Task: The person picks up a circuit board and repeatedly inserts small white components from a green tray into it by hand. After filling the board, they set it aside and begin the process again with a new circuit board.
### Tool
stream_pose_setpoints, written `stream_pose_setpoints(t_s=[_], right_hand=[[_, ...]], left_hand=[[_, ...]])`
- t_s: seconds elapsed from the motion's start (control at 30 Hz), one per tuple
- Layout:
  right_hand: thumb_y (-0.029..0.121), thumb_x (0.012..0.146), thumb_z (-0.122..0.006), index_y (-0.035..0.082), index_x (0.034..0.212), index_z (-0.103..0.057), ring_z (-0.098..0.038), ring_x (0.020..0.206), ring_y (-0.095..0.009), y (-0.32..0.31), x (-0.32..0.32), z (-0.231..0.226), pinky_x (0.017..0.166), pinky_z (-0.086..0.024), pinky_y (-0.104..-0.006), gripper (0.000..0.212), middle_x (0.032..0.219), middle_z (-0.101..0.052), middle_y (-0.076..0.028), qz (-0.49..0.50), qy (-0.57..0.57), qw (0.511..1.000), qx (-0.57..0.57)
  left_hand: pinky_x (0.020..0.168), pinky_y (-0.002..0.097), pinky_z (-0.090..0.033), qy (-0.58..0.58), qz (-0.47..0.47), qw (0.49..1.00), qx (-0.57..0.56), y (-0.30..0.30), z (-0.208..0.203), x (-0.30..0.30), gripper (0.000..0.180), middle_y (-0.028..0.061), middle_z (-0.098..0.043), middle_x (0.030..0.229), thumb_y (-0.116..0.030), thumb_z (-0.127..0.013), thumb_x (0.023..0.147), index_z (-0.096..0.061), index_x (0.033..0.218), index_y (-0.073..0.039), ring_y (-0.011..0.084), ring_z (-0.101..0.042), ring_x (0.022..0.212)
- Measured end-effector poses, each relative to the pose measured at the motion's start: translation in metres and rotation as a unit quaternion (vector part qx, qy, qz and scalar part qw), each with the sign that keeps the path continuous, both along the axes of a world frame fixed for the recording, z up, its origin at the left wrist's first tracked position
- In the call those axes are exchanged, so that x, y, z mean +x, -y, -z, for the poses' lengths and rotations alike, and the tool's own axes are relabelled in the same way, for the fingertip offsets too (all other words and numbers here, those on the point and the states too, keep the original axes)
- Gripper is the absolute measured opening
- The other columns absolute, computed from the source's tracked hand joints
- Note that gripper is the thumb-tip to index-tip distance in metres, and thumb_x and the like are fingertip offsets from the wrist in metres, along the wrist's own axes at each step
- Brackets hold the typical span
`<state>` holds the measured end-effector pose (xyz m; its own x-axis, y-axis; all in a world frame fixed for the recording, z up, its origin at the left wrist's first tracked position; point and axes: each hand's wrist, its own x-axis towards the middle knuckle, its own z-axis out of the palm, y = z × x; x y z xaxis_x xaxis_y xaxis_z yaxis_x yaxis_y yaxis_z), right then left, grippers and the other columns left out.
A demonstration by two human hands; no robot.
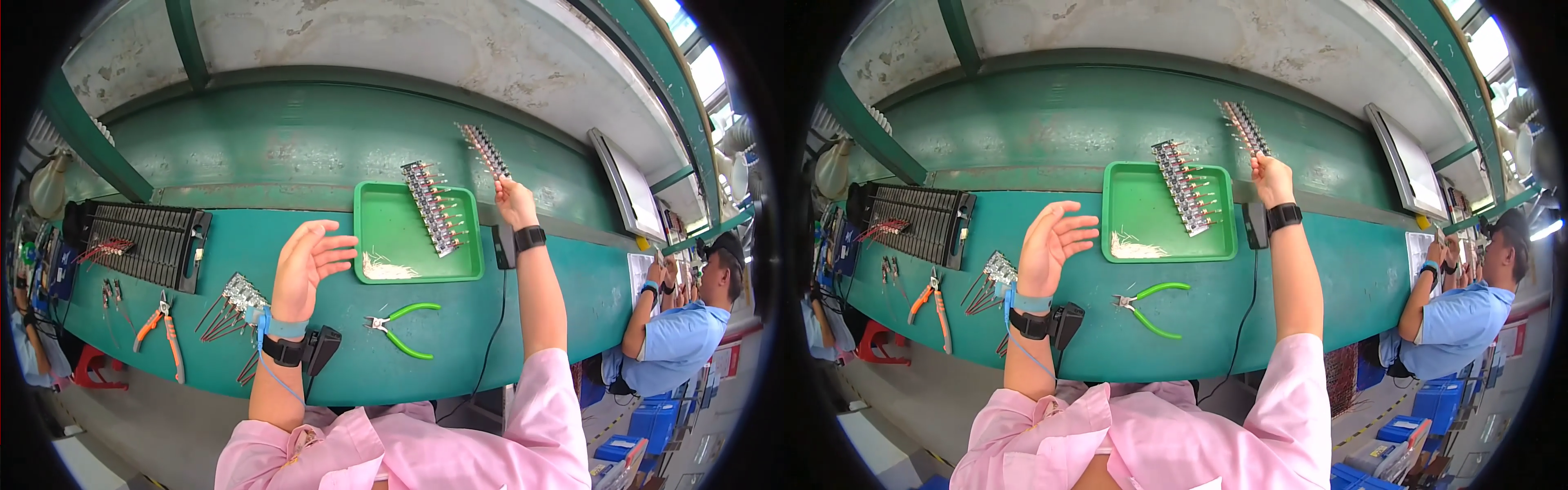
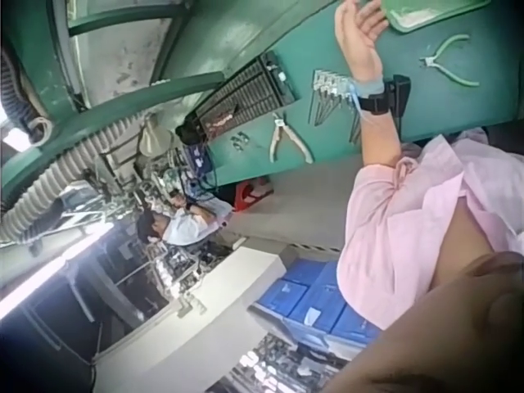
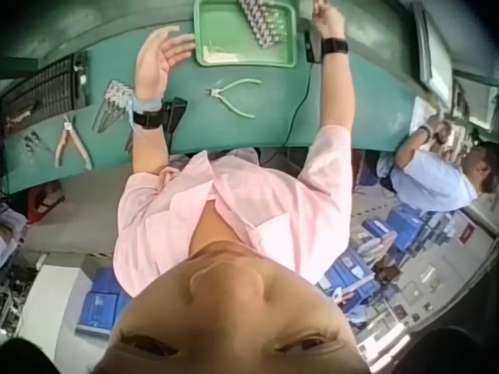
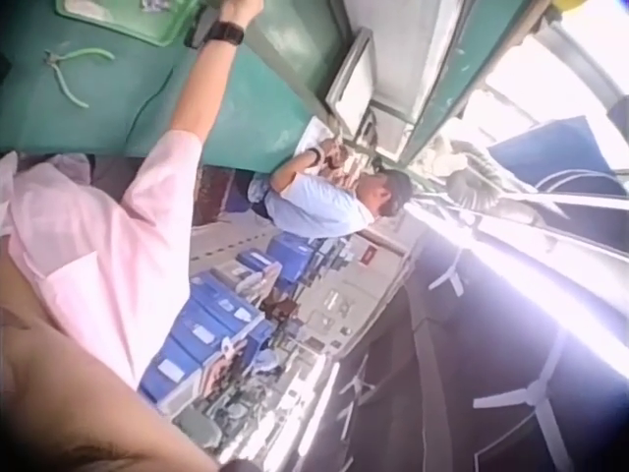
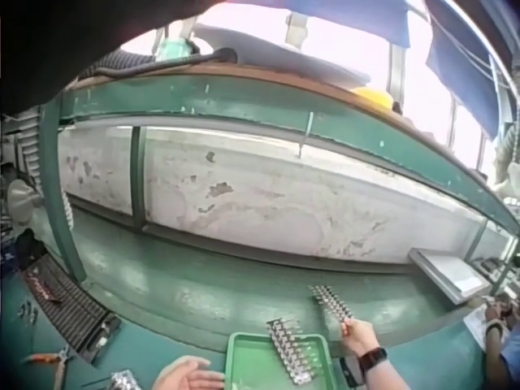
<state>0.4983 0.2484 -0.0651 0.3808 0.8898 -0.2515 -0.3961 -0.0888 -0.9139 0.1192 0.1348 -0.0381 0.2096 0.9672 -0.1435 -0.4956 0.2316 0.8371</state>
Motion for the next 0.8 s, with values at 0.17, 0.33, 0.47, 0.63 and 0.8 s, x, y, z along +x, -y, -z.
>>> stream_pose_setpoints(t_s=[0.17,0.33,0.47,0.63,0.8], right_hand=[[0.004,0.084,-0.050,-0.003,0.087,-0.053,-0.056,0.061,-0.013,-0.041,0.037,0.032,0.050,-0.048,-0.0224,0.007,0.072,-0.055,-0.007,0.044,-0.024,0.994,-0.095],[0.013,0.085,-0.049,-0.004,0.083,-0.054,-0.058,0.060,-0.017,-0.046,0.045,0.027,0.050,-0.049,-0.0239,0.017,0.072,-0.057,-0.010,0.012,-0.002,0.980,-0.201],[0.019,0.083,-0.049,-0.002,0.075,-0.057,-0.060,0.061,-0.021,-0.030,0.028,-0.004,0.052,-0.050,-0.0278,0.023,0.071,-0.060,-0.012,-0.032,0.273,0.933,-0.234],[0.012,0.072,-0.052,0.006,0.081,-0.064,-0.060,0.073,-0.031,-0.021,-0.053,-0.038,0.068,-0.048,-0.0362,0.016,0.078,-0.063,-0.010,-0.096,0.698,0.705,0.082],[0.007,0.071,-0.050,0.010,0.091,-0.063,-0.054,0.097,-0.028,-0.018,-0.139,-0.036,0.078,-0.044,-0.0359,0.024,0.094,-0.060,-0.008,-0.157,0.822,0.452,0.309]], left_hand=[[0.070,0.0302,-0.049,0.004,0.007,1.000,-0.010,0.000,-0.001,0.000,0.021,0.0158,-0.062,0.089,-0.022,-0.044,0.089,-0.051,0.097,-0.003,0.0212,-0.062,0.079],[0.068,0.0291,-0.049,0.011,0.010,1.000,-0.009,-0.003,0.001,-0.003,0.019,0.0145,-0.062,0.086,-0.021,-0.044,0.089,-0.051,0.093,-0.003,0.0198,-0.062,0.076],[0.067,0.0287,-0.049,0.000,0.012,1.000,-0.008,-0.003,0.001,-0.002,0.020,0.0129,-0.062,0.085,-0.022,-0.044,0.089,-0.051,0.092,-0.004,0.0197,-0.061,0.075],[0.067,0.0282,-0.049,0.013,0.019,1.000,-0.007,-0.004,0.001,0.001,0.016,0.0129,-0.062,0.084,-0.019,-0.045,0.088,-0.051,0.089,-0.004,0.0184,-0.062,0.074],[0.066,0.0277,-0.049,0.006,0.015,1.000,-0.005,-0.002,0.004,0.001,0.015,0.0120,-0.062,0.084,-0.019,-0.046,0.088,-0.051,0.088,-0.006,0.0175,-0.061,0.073]])
